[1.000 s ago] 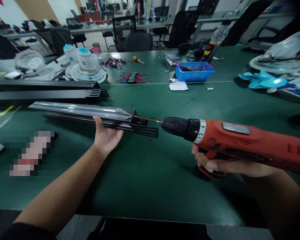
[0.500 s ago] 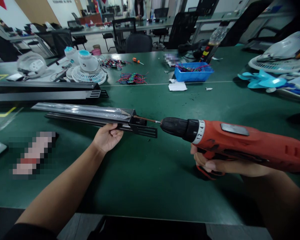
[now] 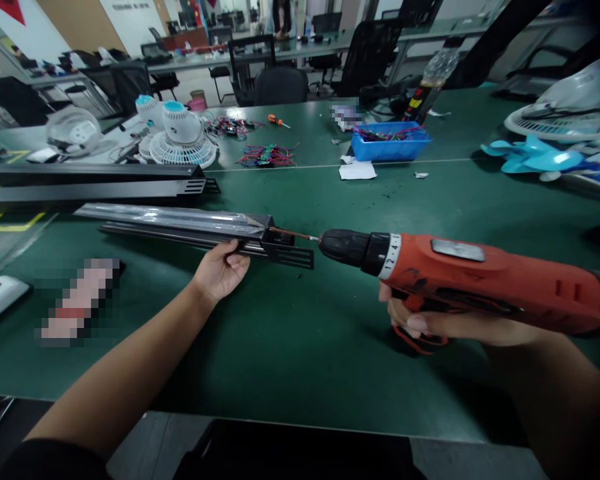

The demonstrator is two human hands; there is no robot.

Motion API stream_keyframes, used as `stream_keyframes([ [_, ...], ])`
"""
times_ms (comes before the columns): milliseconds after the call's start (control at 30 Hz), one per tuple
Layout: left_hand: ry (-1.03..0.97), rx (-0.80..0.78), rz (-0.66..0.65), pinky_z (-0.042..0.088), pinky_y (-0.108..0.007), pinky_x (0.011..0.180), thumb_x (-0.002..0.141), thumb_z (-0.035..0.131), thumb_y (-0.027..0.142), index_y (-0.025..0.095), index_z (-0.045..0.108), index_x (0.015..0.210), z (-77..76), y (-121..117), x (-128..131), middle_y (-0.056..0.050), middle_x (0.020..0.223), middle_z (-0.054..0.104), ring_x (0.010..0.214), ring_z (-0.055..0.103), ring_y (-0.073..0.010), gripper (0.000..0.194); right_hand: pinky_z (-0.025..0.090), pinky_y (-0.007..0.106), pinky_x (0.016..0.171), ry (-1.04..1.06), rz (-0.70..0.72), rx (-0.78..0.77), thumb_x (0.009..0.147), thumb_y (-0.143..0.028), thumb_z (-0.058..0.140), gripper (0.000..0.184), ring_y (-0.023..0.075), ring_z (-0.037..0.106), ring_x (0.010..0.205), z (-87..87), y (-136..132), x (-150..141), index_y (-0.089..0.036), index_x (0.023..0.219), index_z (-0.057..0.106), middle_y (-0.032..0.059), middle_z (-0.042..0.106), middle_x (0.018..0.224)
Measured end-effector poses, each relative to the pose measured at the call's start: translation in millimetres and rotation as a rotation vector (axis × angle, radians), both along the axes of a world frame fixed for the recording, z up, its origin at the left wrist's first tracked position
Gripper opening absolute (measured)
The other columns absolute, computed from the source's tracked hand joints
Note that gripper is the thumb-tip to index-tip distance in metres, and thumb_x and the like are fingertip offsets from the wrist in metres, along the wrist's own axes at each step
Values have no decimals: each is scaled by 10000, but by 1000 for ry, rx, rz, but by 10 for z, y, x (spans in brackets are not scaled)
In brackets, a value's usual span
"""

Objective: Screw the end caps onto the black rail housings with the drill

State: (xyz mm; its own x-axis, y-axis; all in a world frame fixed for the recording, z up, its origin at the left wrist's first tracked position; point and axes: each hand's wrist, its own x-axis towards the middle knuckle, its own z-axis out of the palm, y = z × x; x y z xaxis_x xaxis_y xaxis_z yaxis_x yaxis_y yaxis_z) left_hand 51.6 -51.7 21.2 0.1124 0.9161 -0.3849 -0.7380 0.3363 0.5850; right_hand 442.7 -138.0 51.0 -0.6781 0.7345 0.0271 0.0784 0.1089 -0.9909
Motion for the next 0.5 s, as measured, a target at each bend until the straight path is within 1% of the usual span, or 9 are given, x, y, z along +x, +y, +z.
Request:
stream_keyframes([
  [67, 3, -5, -6, 371, -154, 455, 863, 651, -57, 183, 496, 723, 7, -5, -3, 99, 576, 430, 417, 426, -10, 319, 625, 294, 538, -32, 11, -19, 1005, -233, 768, 320, 175, 724, 579, 35, -11, -8, -301, 1310, 701, 12, 773, 833],
  [100, 3, -12, -9, 373, -155, 455, 867, 637, -59, 180, 504, 725, 9, -6, -6, 94, 578, 444, 418, 428, -10, 308, 633, 298, 561, -50, 10, -18, 1006, -234, 770, 308, 178, 730, 589, 56, -15, -13, -300, 1299, 705, 14, 774, 833],
  [167, -2, -24, -10, 379, -160, 453, 867, 615, -66, 175, 523, 726, 7, -6, -15, 85, 576, 469, 416, 426, -12, 294, 631, 303, 568, -98, -14, -19, 1023, -243, 750, 253, 182, 721, 588, 92, -20, -22, -290, 1269, 712, 14, 759, 799],
  [200, -3, -24, -11, 381, -164, 452, 862, 617, -69, 175, 531, 726, 2, -3, -20, 81, 577, 480, 415, 424, -13, 292, 621, 298, 543, -84, -14, -9, 1017, -254, 760, 248, 177, 707, 563, 101, -21, -24, -284, 1259, 714, 10, 752, 779],
  [333, 11, 4, -35, 392, -166, 453, 847, 657, -81, 175, 541, 718, -24, 14, -44, 72, 599, 508, 421, 428, -13, 309, 636, 301, 530, -65, 4, -35, 1025, -277, 755, 270, 174, 707, 565, 81, -20, -19, -295, 1286, 689, 1, 748, 791],
  [433, 21, 2, -57, 407, -164, 459, 864, 661, -73, 177, 527, 712, -32, 27, -76, 65, 617, 516, 432, 443, -18, 321, 624, 266, 500, -41, 6, -38, 1026, -273, 755, 275, 158, 701, 551, 67, -23, -35, -297, 1289, 680, 2, 758, 808],
  [500, 24, -14, -86, 426, -159, 469, 878, 665, -56, 175, 546, 729, -33, 38, -109, 56, 622, 520, 448, 471, -28, 299, 616, 248, 497, -25, -9, -36, 1025, -270, 757, 255, 148, 695, 545, 80, -27, -62, -281, 1269, 684, -1, 754, 793],
])
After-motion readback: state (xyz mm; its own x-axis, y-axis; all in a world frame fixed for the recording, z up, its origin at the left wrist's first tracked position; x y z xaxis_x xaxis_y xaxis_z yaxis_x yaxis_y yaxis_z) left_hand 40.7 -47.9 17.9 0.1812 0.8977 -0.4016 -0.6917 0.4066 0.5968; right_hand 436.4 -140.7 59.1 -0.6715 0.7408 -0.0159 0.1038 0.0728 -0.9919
